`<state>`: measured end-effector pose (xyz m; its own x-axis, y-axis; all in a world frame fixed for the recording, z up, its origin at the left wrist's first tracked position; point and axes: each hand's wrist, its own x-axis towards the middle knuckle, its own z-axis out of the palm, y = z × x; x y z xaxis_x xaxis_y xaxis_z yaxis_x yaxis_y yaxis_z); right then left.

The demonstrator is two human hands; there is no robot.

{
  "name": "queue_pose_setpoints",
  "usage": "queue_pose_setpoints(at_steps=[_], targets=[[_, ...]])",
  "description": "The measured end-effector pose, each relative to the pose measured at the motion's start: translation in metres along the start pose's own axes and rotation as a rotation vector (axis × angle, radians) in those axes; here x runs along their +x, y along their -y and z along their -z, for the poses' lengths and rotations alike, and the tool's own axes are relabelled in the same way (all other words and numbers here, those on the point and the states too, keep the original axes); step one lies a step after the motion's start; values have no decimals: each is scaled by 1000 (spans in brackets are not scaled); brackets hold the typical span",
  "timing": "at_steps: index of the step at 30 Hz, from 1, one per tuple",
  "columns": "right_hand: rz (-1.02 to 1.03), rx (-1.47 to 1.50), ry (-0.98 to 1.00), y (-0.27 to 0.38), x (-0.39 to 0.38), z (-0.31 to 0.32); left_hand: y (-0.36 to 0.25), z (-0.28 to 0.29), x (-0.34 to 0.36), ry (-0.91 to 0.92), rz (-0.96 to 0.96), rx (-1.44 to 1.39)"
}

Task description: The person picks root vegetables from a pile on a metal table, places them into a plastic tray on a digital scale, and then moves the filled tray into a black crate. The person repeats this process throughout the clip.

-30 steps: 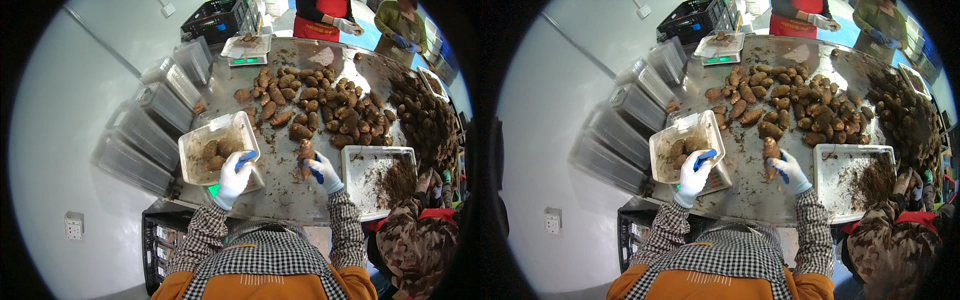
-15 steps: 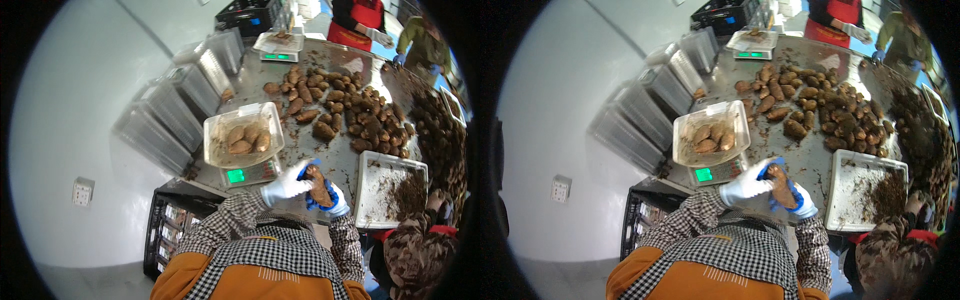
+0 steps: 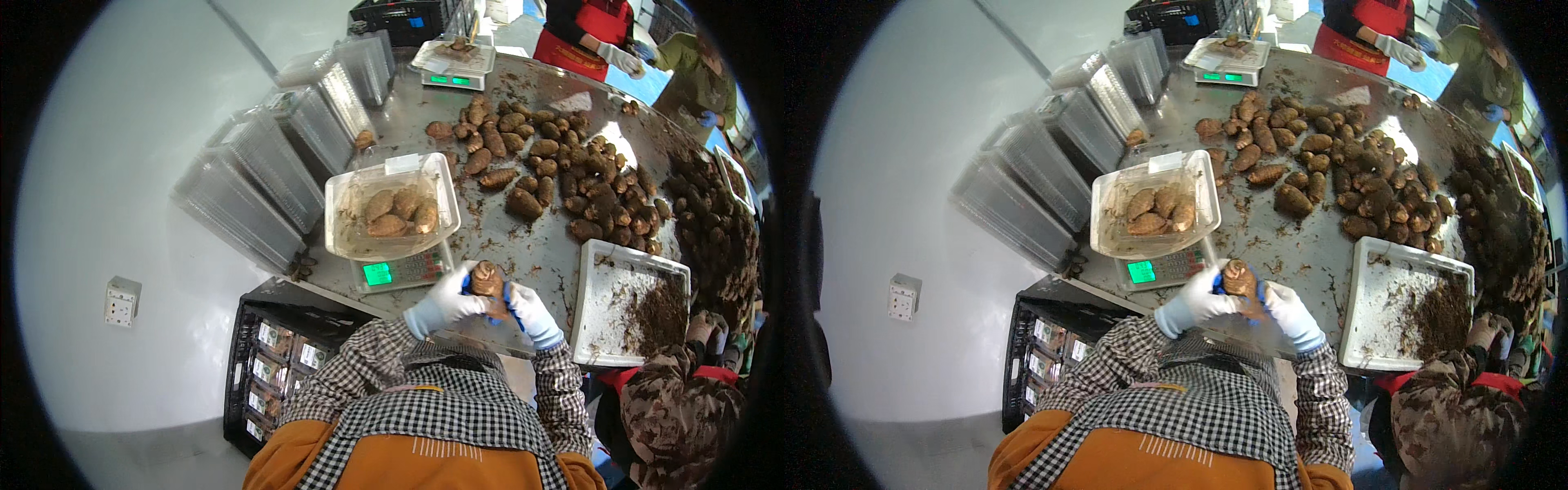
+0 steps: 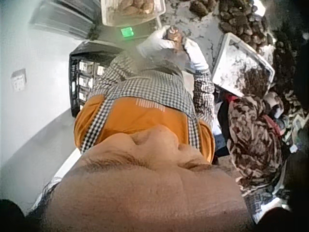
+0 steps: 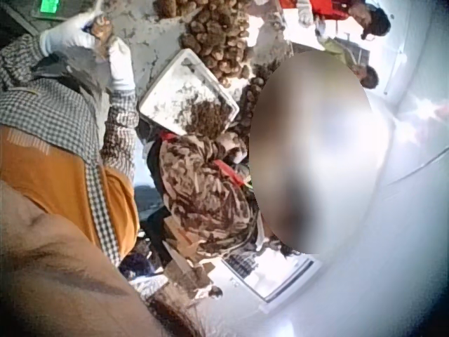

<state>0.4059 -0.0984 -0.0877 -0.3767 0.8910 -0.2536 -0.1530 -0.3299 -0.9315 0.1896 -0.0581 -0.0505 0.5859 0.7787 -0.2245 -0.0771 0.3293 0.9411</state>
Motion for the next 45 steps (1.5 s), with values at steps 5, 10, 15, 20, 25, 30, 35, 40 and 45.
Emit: queue_pose_setpoints(at_steps=[5,10,15,20,25,30,35,40,45], targets=[[139,-129,-355,34,-8,-18,-17,18,-8,-40,-19,182],[523,-631,-390,63,-9,-35,-28,14,-8,-21,-3,247],[712,-892,-555,58,6,-44,-20,-5,1,-54,-165,367],[459,-971,-664,22,26,-11,-2,-7,21,-105,-40,309],[60,-1209,-741,-24,49,66,29,8,58,-261,14,307],[312,-1383,-903,4,81,99,57,13,85,-361,31,606],[40,-1398,-847,44,130,135,48,1,99,-249,401,985],[395,-1552,-747,78,191,148,51,0,87,-157,390,1170],[-185,-1822,-53,109,265,106,33,-12,84,-77,397,1463]])
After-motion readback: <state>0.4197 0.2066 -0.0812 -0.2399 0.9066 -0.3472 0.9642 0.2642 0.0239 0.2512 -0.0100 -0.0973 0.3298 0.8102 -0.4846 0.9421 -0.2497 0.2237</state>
